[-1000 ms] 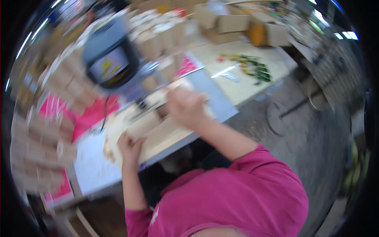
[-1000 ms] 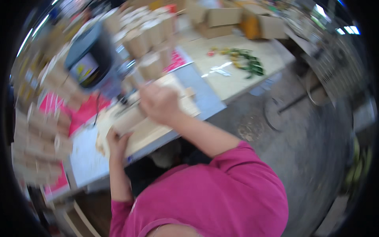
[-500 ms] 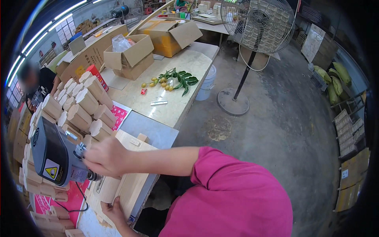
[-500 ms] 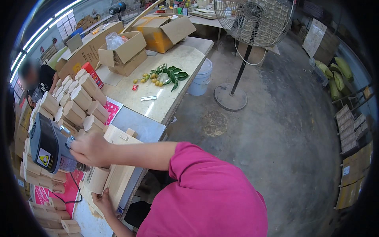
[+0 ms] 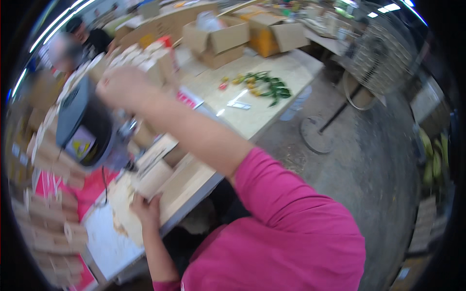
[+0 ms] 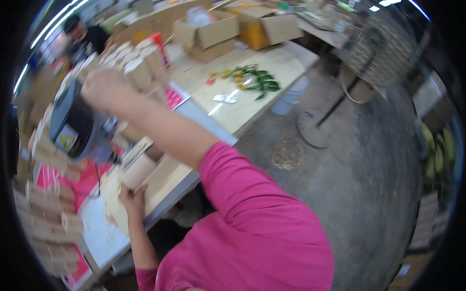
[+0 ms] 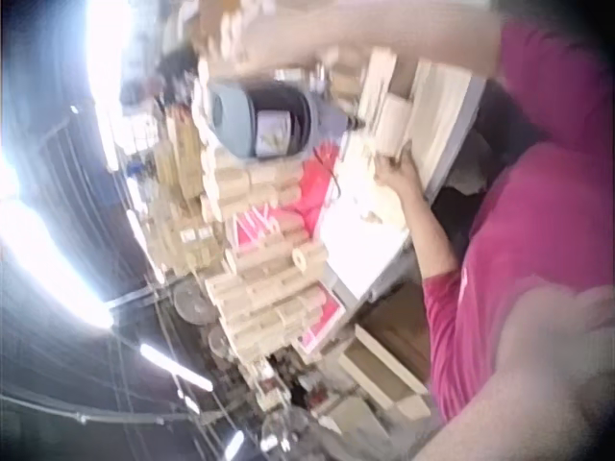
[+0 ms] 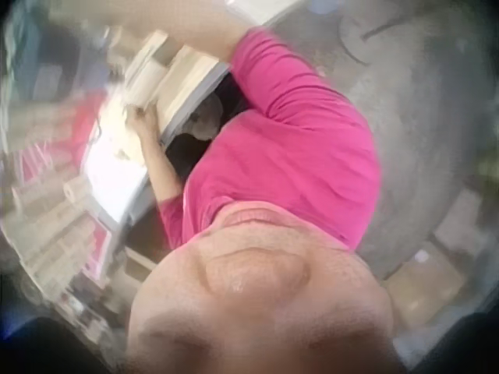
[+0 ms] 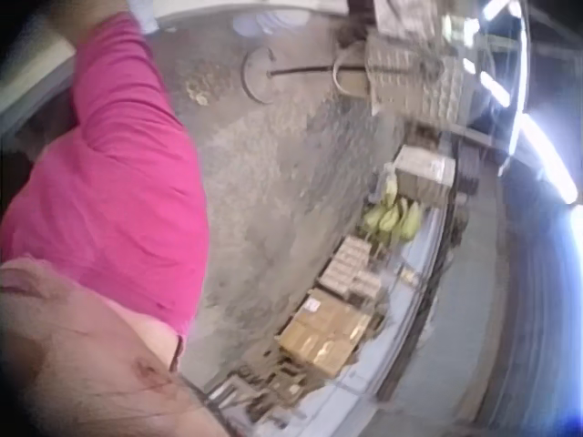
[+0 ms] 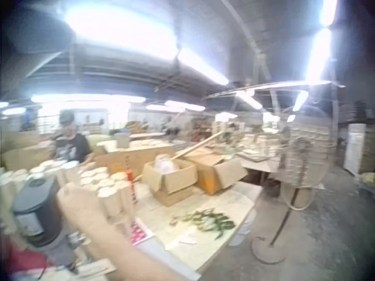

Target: Using a drill press to create holes in wooden cylindrical components.

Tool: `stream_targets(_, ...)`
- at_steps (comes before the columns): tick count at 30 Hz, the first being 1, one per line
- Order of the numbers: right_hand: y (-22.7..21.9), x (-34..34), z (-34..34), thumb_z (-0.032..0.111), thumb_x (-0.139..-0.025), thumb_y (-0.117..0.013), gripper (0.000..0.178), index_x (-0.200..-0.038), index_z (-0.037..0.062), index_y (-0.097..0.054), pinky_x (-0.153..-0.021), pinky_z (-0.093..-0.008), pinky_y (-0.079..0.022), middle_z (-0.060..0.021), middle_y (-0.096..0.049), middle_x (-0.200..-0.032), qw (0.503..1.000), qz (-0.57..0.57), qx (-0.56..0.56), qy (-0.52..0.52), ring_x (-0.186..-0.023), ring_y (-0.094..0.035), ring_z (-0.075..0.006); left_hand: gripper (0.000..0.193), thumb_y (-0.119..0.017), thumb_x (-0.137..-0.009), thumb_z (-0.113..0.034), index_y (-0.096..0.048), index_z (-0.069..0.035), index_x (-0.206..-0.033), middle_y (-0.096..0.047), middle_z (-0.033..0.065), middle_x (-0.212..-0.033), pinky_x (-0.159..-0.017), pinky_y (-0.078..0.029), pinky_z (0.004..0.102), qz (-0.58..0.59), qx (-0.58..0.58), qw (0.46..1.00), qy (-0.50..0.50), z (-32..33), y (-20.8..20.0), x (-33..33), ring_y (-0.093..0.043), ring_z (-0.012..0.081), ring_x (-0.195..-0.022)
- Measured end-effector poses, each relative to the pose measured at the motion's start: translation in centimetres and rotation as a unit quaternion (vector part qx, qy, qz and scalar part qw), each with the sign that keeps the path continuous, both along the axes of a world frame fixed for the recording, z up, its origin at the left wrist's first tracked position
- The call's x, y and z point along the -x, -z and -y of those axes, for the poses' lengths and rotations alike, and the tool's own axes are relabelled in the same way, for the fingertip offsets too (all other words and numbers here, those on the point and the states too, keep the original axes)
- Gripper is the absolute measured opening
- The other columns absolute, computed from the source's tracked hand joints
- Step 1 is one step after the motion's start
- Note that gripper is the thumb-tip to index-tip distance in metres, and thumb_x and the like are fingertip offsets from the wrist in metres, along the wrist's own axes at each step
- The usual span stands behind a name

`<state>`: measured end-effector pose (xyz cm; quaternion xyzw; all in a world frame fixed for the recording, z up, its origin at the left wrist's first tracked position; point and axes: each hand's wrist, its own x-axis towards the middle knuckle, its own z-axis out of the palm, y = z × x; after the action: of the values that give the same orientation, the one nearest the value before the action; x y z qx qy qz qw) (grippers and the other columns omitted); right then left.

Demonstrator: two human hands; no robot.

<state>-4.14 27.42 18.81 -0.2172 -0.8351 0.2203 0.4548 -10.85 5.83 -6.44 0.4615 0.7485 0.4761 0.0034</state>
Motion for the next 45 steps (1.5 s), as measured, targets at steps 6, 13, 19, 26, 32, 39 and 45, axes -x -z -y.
stream_targets(6,0.1,-4.5,1.4,0.033,-0.075,-0.047,0.034,-0.069,0.0041,-0.063,-0.055,-0.039,-0.047,-0.0185,-0.058,-0.06,0.995,0.044,-0.059,0.064,-0.057,-0.059,-0.0331,0.036,-0.077,-0.056,-0.036,-0.058,-0.008,-0.07,-0.055,0.0043,-0.069,-0.071,-0.03,0.037,-0.089,0.057,0.994,-0.026,-1.5,-0.8,-0.2,-0.053,0.0232,-0.07)
stream_targets(13,3.3,-8.0,5.0,0.016,-0.085,-0.05,0.022,-0.076,-0.0026,-0.057,-0.051,-0.0262,-0.035,-0.0046,-0.046,-0.056,0.995,0.004,-0.095,-0.034,-0.053,-0.041,-0.0091,0.044,-0.076,-0.059,-0.034,-0.064,-0.015,-0.098,-0.056,-0.0005,-0.072,-0.076,-0.028,0.0366,-0.078,0.105,0.991,-0.037,-0.5,-1.5,-0.5,-0.054,0.018,-0.075)
stream_targets(19,7.5,-9.2,7.5,0.008,-0.081,-0.055,0.011,-0.072,0.0007,-0.057,-0.046,-0.0311,-0.037,-0.0123,-0.048,-0.056,0.993,-0.091,-0.039,-0.057,-0.047,-0.049,-0.0235,0.049,-0.076,-0.06,-0.032,-0.063,-0.018,-0.106,-0.056,-0.0003,-0.072,-0.077,-0.027,0.0355,-0.06,0.124,0.99,-0.03,-0.2,-2.0,-0.6,-0.054,0.0171,-0.076)
stream_targets(26,17.0,-6.9,6.4,-0.002,-0.079,-0.055,0.006,-0.084,-0.0007,-0.058,-0.048,-0.0284,-0.038,-0.0098,-0.052,-0.067,0.975,-0.186,-0.067,-0.106,-0.053,-0.048,-0.0197,0.049,-0.076,-0.06,-0.031,-0.063,-0.018,-0.106,-0.056,-0.0005,-0.072,-0.077,-0.027,0.0351,-0.066,0.138,0.987,-0.039,-0.2,-1.7,-0.3,-0.054,0.0171,-0.075)
stream_targets(32,16.6,-8.1,4.6,-0.002,-0.073,-0.059,0.014,-0.087,-0.0007,-0.058,-0.049,-0.0323,-0.04,-0.0116,-0.052,-0.068,0.973,-0.174,-0.124,-0.091,-0.055,-0.049,-0.0219,0.043,-0.077,-0.058,-0.034,-0.065,-0.013,-0.093,-0.055,0.0002,-0.071,-0.074,-0.028,0.0355,-0.096,0.082,0.992,-0.014,-2.2,-1.5,-0.5,-0.053,0.0184,-0.072)
stream_targets(39,4.1,-4.4,4.2,0.015,-0.075,-0.064,0.015,-0.071,0.0043,-0.055,-0.05,-0.0348,-0.044,-0.0159,-0.056,-0.064,0.971,-0.219,-0.092,-0.008,-0.058,-0.058,-0.0322,0.031,-0.077,-0.057,-0.03,-0.06,-0.008,-0.071,-0.053,0.0043,-0.069,-0.071,-0.03,0.0363,-0.061,0.024,0.998,-0.023,-0.1,-0.7,-0.5,-0.05,0.0232,-0.069)
stream_targets(45,2.1,-0.6,-1.5,0.035,-0.08,-0.054,0.032,-0.078,0.0033,-0.057,-0.065,-0.0447,-0.047,-0.022,-0.06,-0.075,0.994,-0.099,0.03,0.021,-0.074,-0.059,-0.0392,0.028,-0.078,-0.058,-0.022,-0.06,-0.009,-0.074,-0.05,0.0015,-0.069,-0.074,-0.028,0.0336,0.008,0.064,0.997,-0.029,-0.7,-1.0,-1.0,-0.045,0.0196,-0.068)
